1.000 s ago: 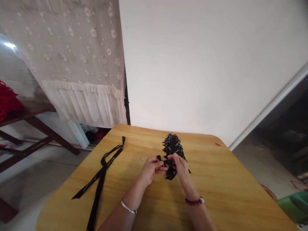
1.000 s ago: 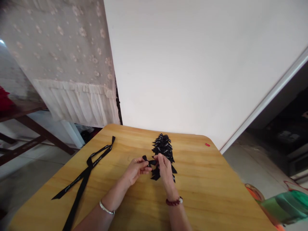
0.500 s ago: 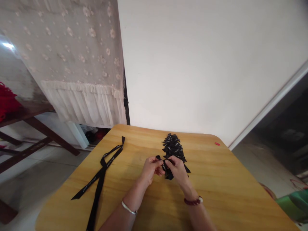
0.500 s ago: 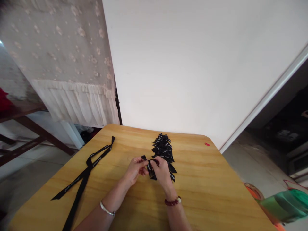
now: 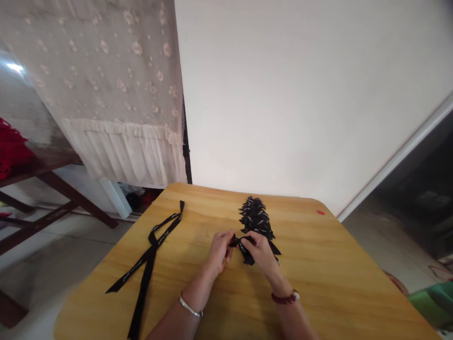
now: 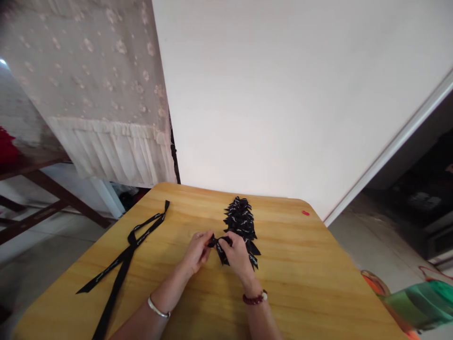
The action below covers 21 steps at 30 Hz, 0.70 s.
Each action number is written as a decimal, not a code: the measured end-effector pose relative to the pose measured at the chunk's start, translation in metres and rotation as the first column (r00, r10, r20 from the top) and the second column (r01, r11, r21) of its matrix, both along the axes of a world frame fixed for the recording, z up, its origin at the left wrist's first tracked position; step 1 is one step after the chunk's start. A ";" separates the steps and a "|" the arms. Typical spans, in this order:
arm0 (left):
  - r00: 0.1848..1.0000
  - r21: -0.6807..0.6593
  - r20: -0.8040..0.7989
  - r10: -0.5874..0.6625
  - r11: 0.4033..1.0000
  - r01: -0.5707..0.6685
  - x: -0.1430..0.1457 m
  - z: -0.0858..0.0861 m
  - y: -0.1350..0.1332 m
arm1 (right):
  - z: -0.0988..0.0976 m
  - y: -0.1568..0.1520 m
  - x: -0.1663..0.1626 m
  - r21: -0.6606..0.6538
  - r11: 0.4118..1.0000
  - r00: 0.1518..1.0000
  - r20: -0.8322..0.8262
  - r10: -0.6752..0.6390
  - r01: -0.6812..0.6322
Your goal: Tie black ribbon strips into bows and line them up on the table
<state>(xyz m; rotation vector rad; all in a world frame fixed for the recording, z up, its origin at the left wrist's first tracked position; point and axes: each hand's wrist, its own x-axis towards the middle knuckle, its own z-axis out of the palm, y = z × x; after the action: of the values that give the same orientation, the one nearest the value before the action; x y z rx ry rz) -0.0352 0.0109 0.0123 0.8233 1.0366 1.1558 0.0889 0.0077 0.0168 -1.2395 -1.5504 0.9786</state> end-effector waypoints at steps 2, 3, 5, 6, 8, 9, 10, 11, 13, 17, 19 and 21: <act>1.000 -0.018 0.024 -0.006 1.000 0.007 -0.001 0.001 0.000 | 0.001 0.000 0.000 -0.001 1.000 1.000 -0.024 -0.016 0.016; 0.999 -0.019 0.032 -0.024 1.000 0.025 -0.002 0.001 0.000 | 0.002 0.000 0.001 0.005 0.999 0.999 -0.032 -0.036 0.036; 0.997 -0.008 0.023 -0.074 0.997 0.074 -0.004 -0.001 0.001 | 0.002 0.001 0.002 0.026 0.995 0.995 -0.041 -0.095 0.096; 0.996 0.003 0.010 -0.092 0.996 0.092 -0.004 -0.002 0.002 | 0.001 0.001 0.003 0.037 0.991 0.991 -0.043 -0.124 0.126; 0.996 0.022 -0.017 -0.091 0.996 0.091 -0.005 -0.004 0.003 | 0.000 0.003 0.006 0.054 0.984 0.985 -0.046 -0.165 0.167; 0.997 0.028 -0.028 -0.066 0.997 0.066 -0.005 -0.004 0.004 | -0.001 0.003 0.007 0.061 0.982 0.983 -0.046 -0.178 0.181; 0.999 0.034 -0.041 -0.016 0.999 0.017 -0.005 -0.005 0.004 | -0.002 0.004 0.007 0.065 0.979 0.980 -0.045 -0.191 0.194; 0.997 0.048 -0.059 0.054 0.998 -0.051 -0.005 -0.004 0.005 | -0.003 0.005 0.008 0.070 0.975 0.977 -0.040 -0.208 0.211; 0.971 0.113 -0.107 0.216 0.972 -0.204 -0.004 -0.003 0.005 | -0.003 0.005 0.008 0.096 0.959 0.963 -0.007 -0.268 0.267; 0.948 0.239 -0.183 0.261 0.947 -0.215 0.000 0.001 0.000 | -0.002 0.002 0.006 0.198 0.917 0.923 0.101 -0.371 0.347; 0.970 0.224 -0.195 0.146 0.969 -0.101 0.003 0.003 -0.004 | -0.002 0.000 0.004 0.247 0.906 0.913 0.138 -0.384 0.344; 0.982 0.204 -0.185 0.037 0.979 0.002 0.006 0.003 -0.007 | -0.002 -0.001 0.003 0.276 0.903 0.911 0.162 -0.380 0.328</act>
<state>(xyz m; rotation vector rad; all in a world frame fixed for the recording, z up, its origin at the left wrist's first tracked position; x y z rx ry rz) -0.0292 0.0044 0.0158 1.1046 1.0935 1.2303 0.0915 0.0063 0.0149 -1.4197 -1.4795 0.4146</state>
